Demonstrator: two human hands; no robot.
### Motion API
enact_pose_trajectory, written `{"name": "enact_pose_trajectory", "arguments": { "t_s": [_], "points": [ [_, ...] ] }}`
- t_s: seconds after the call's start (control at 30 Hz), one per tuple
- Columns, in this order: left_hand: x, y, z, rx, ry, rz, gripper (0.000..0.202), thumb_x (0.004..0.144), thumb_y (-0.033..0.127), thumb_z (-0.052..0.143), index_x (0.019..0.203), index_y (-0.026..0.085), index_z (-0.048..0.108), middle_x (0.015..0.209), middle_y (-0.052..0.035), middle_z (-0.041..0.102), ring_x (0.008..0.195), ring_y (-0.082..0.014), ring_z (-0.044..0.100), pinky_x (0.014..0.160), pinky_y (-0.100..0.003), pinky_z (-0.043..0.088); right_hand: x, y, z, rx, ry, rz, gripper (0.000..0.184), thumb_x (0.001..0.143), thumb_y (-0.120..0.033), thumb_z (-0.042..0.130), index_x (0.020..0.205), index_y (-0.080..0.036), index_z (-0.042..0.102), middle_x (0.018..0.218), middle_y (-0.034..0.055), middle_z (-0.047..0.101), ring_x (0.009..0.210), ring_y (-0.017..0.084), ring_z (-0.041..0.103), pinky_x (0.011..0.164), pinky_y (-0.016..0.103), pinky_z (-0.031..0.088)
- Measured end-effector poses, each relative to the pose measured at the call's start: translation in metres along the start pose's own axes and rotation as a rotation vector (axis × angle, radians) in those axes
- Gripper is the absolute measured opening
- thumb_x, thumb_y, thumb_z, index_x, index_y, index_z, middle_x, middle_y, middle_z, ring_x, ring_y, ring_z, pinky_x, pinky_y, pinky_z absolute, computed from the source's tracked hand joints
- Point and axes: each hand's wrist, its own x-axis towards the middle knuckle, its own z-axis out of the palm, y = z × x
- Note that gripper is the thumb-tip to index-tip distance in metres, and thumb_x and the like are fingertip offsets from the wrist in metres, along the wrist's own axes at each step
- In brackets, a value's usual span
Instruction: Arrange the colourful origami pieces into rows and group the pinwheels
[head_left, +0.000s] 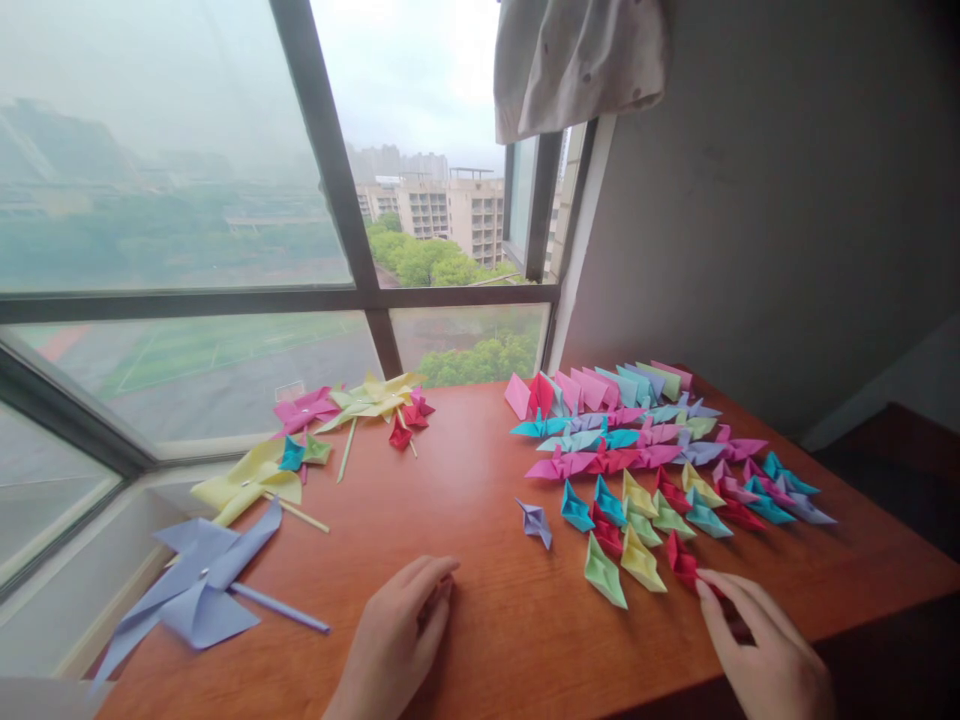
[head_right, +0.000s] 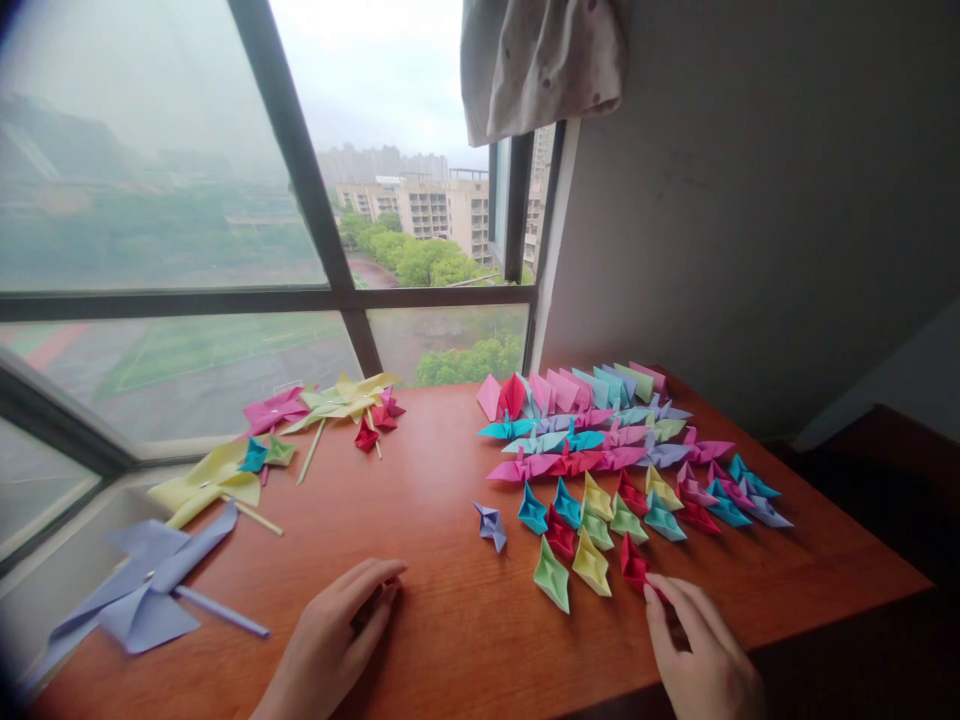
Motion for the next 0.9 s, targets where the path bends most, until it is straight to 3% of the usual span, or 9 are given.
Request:
{"name": "enact_pose_trajectory", "arguments": {
  "t_s": [0.23, 0.63, 0.77, 0.9],
  "points": [
    [0.000, -0.001, 0.000, 0.014, -0.009, 0.007, 0.022, 0.095, 0.021, 0.048, 0.108, 0.024, 0.066, 0.091, -0.0070, 0.073, 0.080, -0.0177, 0.071, 0.072, -0.025, 0.057, 0.004, -0.006, 0.010, -0.041, -0.001, 0.021, 0.049, 0.097, -0.057, 0.042, 0.097, -0.020, 0.074, 0.102, 0.0072, 0.073, 0.072, 0.017, 0.068, 0.065, 0.027, 0.051],
    [0.001, 0.000, 0.001, -0.004, 0.000, -0.003, 0.023, 0.094, 0.021, 0.048, 0.107, 0.024, 0.067, 0.089, -0.0073, 0.073, 0.078, -0.0182, 0.071, 0.071, -0.026, 0.057, 0.008, -0.014, 0.010, 0.000, -0.004, 0.058, 0.047, 0.095, -0.055, 0.045, 0.101, -0.017, 0.074, 0.102, 0.0113, 0.072, 0.073, 0.019, 0.068, 0.063, 0.028, 0.052],
    [0.001, 0.001, 0.000, -0.003, -0.009, -0.007, 0.023, 0.094, 0.021, 0.047, 0.106, 0.024, 0.066, 0.089, -0.0072, 0.072, 0.078, -0.0182, 0.070, 0.071, -0.026, 0.057, 0.009, -0.018, 0.006, 0.065, -0.007, 0.107, 0.049, 0.094, -0.058, 0.047, 0.101, -0.017, 0.073, 0.102, 0.0111, 0.071, 0.065, 0.017, 0.065, 0.058, 0.027, 0.053],
    [0.000, 0.000, 0.000, 0.008, -0.034, -0.011, 0.022, 0.096, 0.021, 0.046, 0.108, 0.023, 0.064, 0.089, -0.0064, 0.071, 0.077, -0.0176, 0.069, 0.071, -0.026, 0.055, 0.016, -0.031, -0.008, 0.076, 0.070, 0.120, 0.044, 0.094, -0.054, 0.049, 0.099, -0.017, 0.071, 0.097, 0.0096, 0.071, 0.060, 0.015, 0.063, 0.058, 0.027, 0.052]
  ]
}}
